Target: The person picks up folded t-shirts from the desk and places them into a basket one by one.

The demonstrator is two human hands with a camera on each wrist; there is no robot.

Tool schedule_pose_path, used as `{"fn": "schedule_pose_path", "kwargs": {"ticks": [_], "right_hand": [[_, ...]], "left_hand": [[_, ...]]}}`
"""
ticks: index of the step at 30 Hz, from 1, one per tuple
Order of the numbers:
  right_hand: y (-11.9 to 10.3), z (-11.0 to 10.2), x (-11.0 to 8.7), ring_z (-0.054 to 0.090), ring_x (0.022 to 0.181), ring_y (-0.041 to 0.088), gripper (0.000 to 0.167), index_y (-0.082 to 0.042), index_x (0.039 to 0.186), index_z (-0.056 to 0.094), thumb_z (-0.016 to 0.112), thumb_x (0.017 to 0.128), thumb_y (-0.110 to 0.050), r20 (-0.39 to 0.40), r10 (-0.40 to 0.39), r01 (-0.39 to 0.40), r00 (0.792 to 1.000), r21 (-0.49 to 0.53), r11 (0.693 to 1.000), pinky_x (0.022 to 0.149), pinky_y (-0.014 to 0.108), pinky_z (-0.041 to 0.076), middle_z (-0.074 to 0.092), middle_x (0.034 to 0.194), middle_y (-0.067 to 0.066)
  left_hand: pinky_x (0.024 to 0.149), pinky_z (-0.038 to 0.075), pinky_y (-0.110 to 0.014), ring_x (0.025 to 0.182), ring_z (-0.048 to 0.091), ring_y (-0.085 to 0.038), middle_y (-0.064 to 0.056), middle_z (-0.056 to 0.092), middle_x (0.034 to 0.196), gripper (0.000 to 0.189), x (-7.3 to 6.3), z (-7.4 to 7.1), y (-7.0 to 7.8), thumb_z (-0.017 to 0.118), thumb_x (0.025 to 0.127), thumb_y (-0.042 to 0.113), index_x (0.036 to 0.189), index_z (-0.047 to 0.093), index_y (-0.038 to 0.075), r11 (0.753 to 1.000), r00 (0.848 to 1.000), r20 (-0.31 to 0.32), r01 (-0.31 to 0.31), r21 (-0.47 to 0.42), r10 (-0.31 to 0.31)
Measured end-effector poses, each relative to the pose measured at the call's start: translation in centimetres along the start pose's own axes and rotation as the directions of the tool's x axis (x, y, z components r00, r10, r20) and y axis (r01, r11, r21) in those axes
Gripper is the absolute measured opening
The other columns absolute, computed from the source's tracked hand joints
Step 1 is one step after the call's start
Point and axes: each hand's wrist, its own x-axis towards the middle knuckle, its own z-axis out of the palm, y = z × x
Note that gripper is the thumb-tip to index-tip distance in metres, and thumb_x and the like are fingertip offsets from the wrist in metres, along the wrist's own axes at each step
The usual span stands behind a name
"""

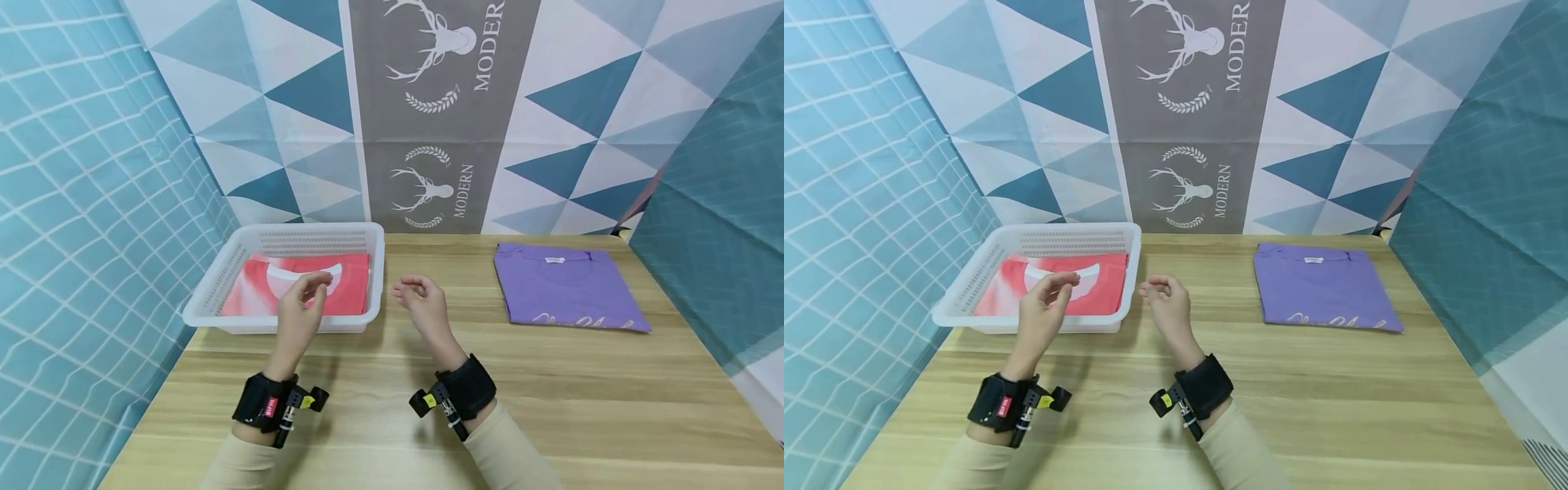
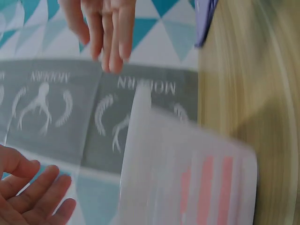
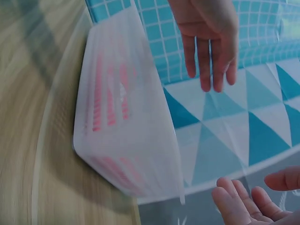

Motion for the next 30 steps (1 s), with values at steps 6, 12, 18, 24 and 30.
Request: {"fn": "schedule_pose_path", "kwargs": {"ticks": [6,12,18,24,30], "right_hand": [[-0.1,-2.3,-0.1,0.069,0.101,0.027,0.023,0.007,0.116,0.055,0.051,0.095,-0.001,-0.09,0.03,-0.027,0.995,0.034,0.999,0.09,0.028,0.056,0.063,0.116,0.03],[0.2,-5.0,0.0,0.069,0.092,0.014,0.023,0.006,0.116,0.055,0.052,0.094,-0.002,-0.187,0.067,-0.057,0.98,0.057,0.997,0.088,0.023,0.056,0.065,0.114,0.025],[1.0,-8.6,0.1,0.069,0.094,0.013,0.028,0.007,0.123,0.05,0.049,0.095,-0.001,-0.279,0.119,-0.1,0.953,0.082,0.992,0.085,0.017,0.055,0.065,0.113,0.022],[2.8,-12.9,-0.3,0.063,0.071,-0.006,0.034,0.01,0.127,0.046,0.05,0.096,-0.003,-0.383,0.188,-0.148,0.905,0.133,0.98,0.077,0.013,0.054,0.063,0.087,-0.005],[4.4,-17.5,-1.4,0.063,0.07,-0.007,0.044,0.009,0.139,0.041,0.045,0.099,-0.009,-0.483,0.283,-0.223,0.828,0.179,0.958,0.091,0.021,0.054,0.063,0.081,-0.009]], "left_hand": [[0.083,0.051,-0.011,0.088,0.069,-0.023,-0.017,0.073,0.096,0.018,-1.5,3.2,2.4,0.056,0.09,-0.008,0.102,0.068,-0.003,0.993,0.996,0.027,-0.082,-0.08,0.084],[0.083,0.057,-0.029,0.091,0.07,-0.028,-0.015,0.074,0.097,0.018,-3.5,6.4,4.2,0.057,0.088,-0.008,0.101,0.068,-0.002,0.987,0.984,0.154,-0.069,-0.145,0.091],[0.085,0.057,-0.03,0.094,0.069,-0.03,-0.017,0.072,0.1,0.017,-5.0,9.5,4.2,0.057,0.089,-0.005,0.102,0.067,-0.001,0.98,0.965,0.262,0.044,-0.197,0.009],[0.087,0.057,-0.033,0.099,0.068,-0.035,-0.023,0.07,0.104,0.018,-6.0,12.1,3.5,0.055,0.089,-0.006,0.104,0.065,-0.005,0.963,0.929,0.362,0.165,-0.213,-0.079],[0.087,0.057,-0.028,0.103,0.065,-0.038,-0.027,0.066,0.11,0.022,-7.2,16.3,3.4,0.051,0.09,-0.006,0.108,0.062,-0.009,0.924,0.857,0.499,0.285,-0.255,-0.127]]}}
